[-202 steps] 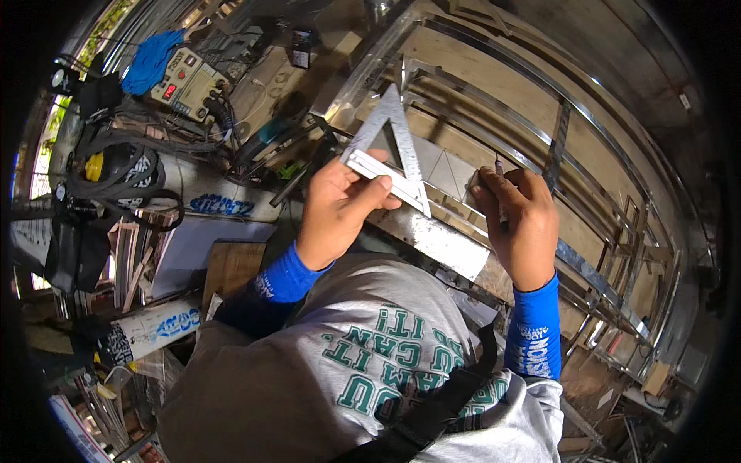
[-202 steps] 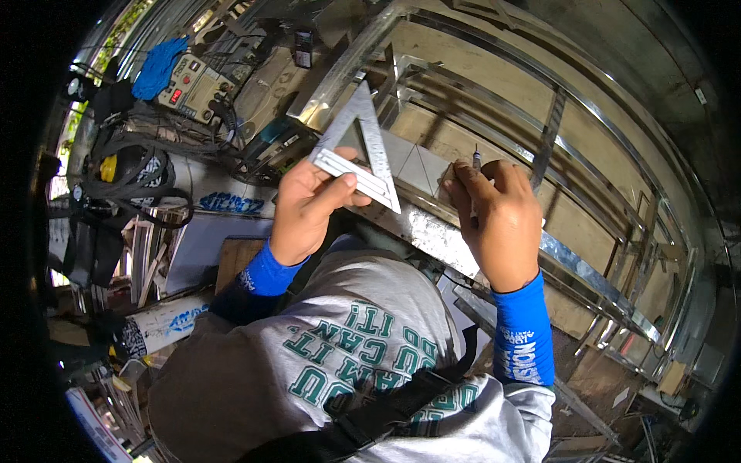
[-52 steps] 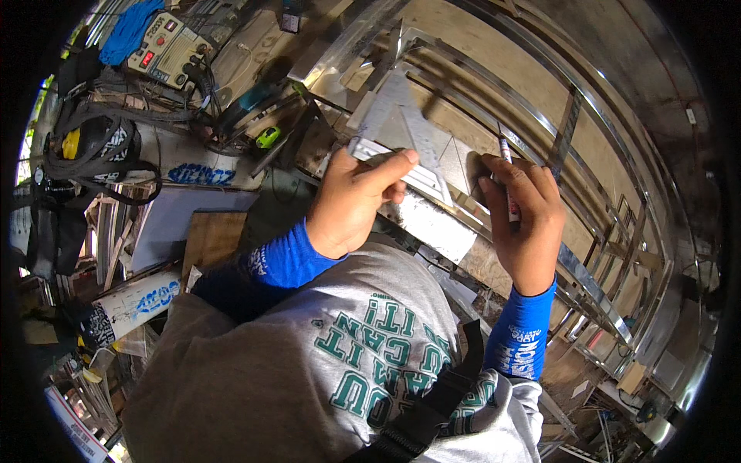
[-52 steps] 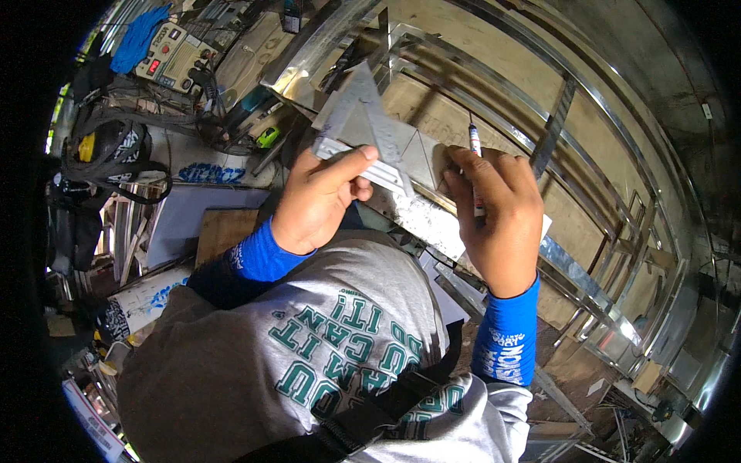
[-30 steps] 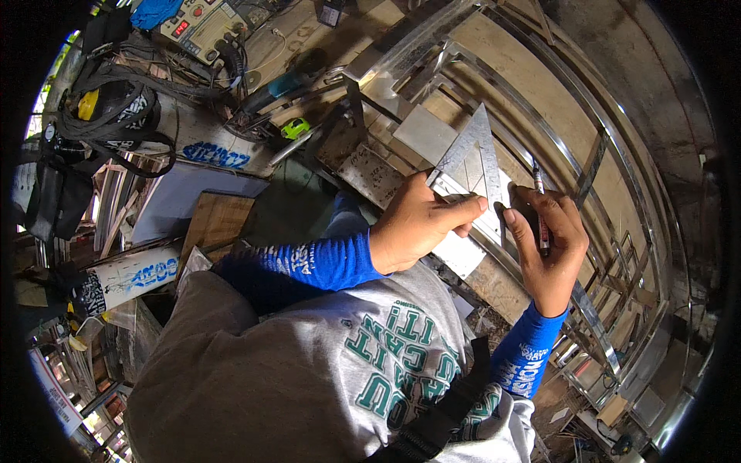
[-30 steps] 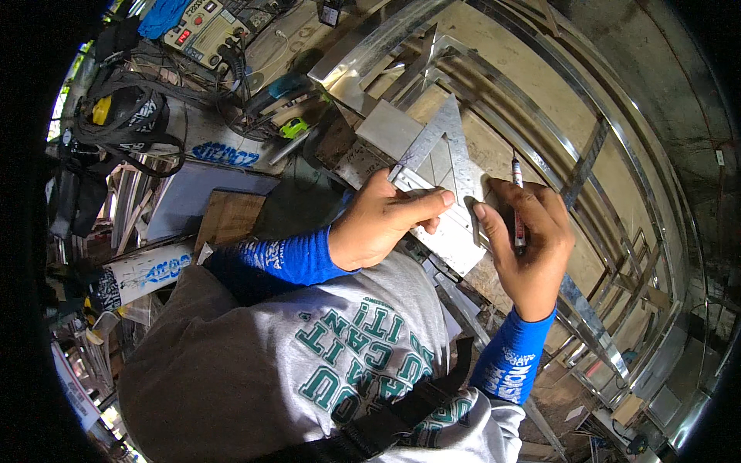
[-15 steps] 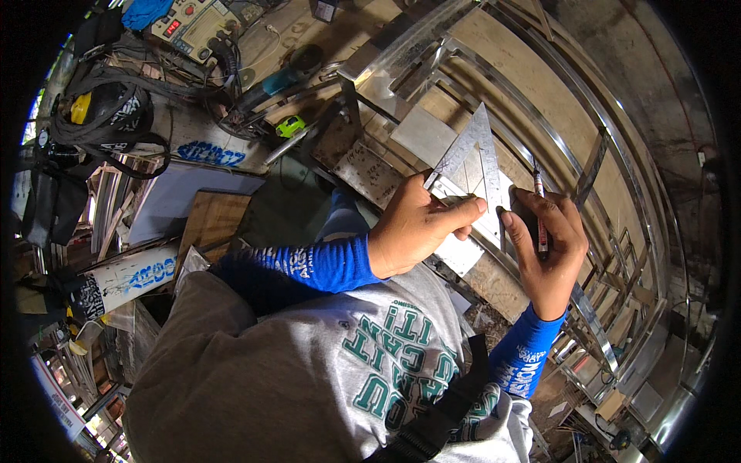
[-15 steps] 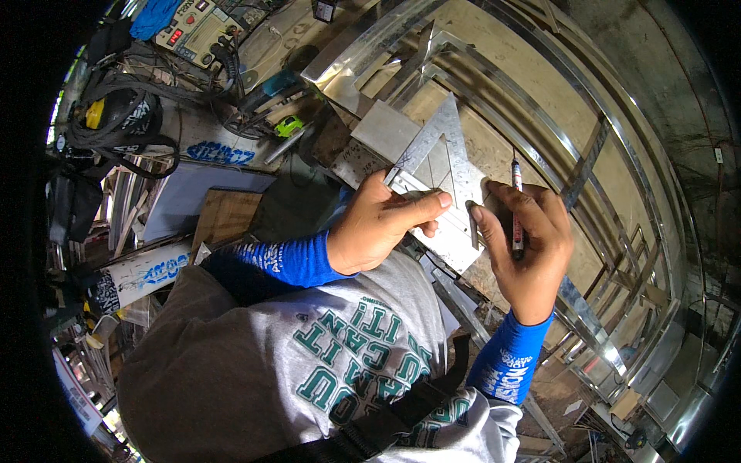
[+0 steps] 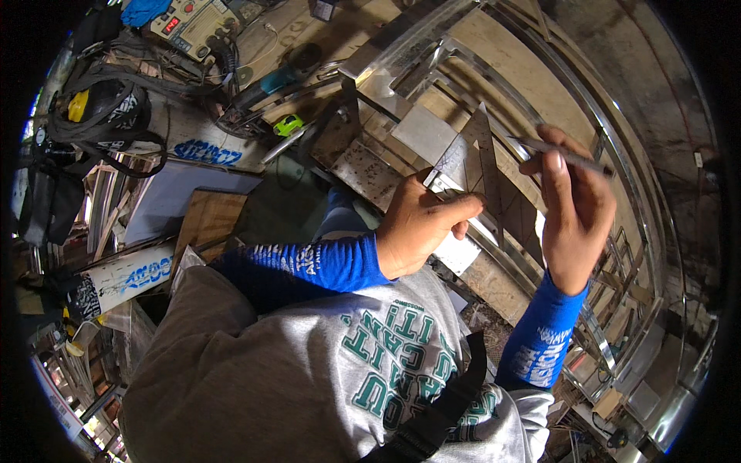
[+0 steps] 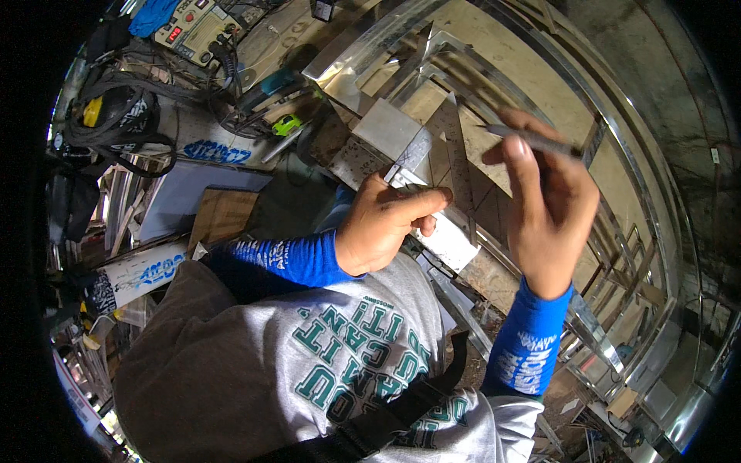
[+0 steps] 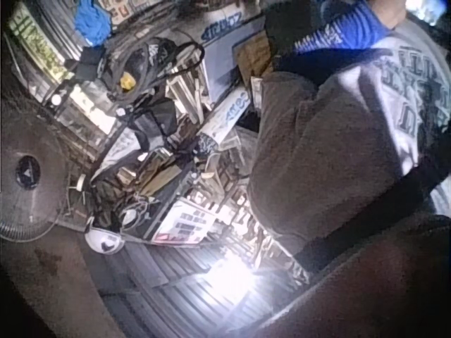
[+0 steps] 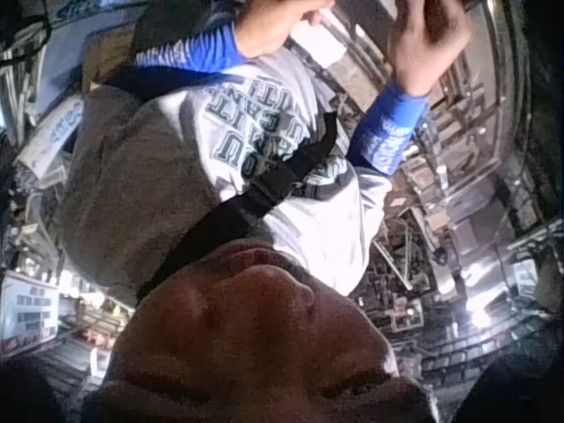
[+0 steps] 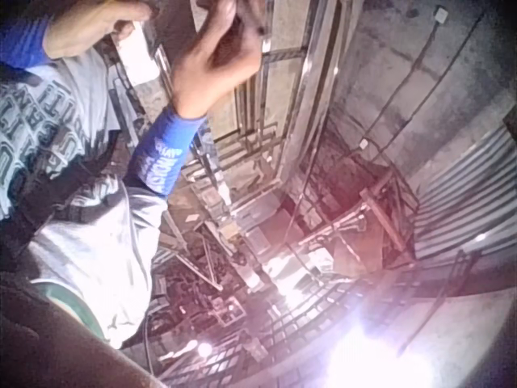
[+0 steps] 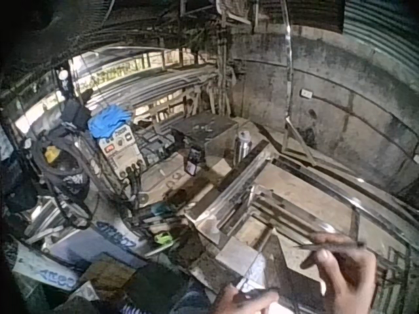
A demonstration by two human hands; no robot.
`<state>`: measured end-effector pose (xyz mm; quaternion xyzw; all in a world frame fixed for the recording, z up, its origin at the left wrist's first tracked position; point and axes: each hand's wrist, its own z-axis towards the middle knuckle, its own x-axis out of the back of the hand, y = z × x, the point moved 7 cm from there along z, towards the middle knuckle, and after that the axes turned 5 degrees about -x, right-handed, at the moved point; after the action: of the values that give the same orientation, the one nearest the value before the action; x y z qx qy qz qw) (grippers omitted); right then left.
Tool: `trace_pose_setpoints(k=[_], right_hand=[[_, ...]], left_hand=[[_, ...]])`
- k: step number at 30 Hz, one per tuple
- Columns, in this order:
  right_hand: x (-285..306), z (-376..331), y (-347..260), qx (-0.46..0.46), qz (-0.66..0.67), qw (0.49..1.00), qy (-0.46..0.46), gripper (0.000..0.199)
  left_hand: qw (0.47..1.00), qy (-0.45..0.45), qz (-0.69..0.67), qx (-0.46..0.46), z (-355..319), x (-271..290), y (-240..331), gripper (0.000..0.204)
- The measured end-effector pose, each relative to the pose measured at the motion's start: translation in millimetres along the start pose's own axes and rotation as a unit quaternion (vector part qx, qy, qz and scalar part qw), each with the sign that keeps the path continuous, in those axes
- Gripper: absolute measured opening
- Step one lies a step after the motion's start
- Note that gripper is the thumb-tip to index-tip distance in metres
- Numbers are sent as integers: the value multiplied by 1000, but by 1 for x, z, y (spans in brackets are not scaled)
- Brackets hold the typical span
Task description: The person uses a speed square and a marker to draw straight lines on a flat metal sheet. They reposition the square multiple times to create intersecting lines and then draw additional lines freehand along the sheet's edge.
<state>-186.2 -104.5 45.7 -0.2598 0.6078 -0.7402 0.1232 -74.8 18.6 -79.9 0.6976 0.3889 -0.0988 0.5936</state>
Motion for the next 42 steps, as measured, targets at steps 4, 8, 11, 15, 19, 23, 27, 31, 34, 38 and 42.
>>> trace_pose_setpoints(k=[4,8,11,15,19,23,27,31,34,38,42], right_hand=[[-35,34,6,-53,22,993,-107,31],[-66,54,7,-51,14,984,-170,30],[-75,58,7,-58,-35,974,-218,31],[-81,58,12,-69,-65,964,-247,31],[-83,56,10,-64,-65,965,-246,31],[-83,57,11,-52,-64,965,-249,31],[-81,59,9,-33,-84,965,-247,30],[-76,66,12,-24,-70,973,-218,30],[-67,74,11,-10,-114,974,-195,30],[-57,78,2,55,-145,982,-110,29],[-37,65,-7,81,-39,995,-44,19]], left_hand=[[1000,19,3,-8,0,-8,4,17],[1000,21,3,-1,0,-8,4,15],[1000,11,-8,-2,0,-10,6,12],[1000,4,-22,0,-1,-8,5,12],[999,-5,-33,0,0,-8,4,12],[999,-4,-32,6,-1,-7,4,13],[1000,-9,-27,7,-2,-7,4,12],[1000,-15,-21,7,-2,-7,5,13],[1000,-6,-12,13,-3,-5,4,14],[1000,-8,-3,23,-3,-3,1,15],[999,-17,6,26,-2,-5,-1,16]])
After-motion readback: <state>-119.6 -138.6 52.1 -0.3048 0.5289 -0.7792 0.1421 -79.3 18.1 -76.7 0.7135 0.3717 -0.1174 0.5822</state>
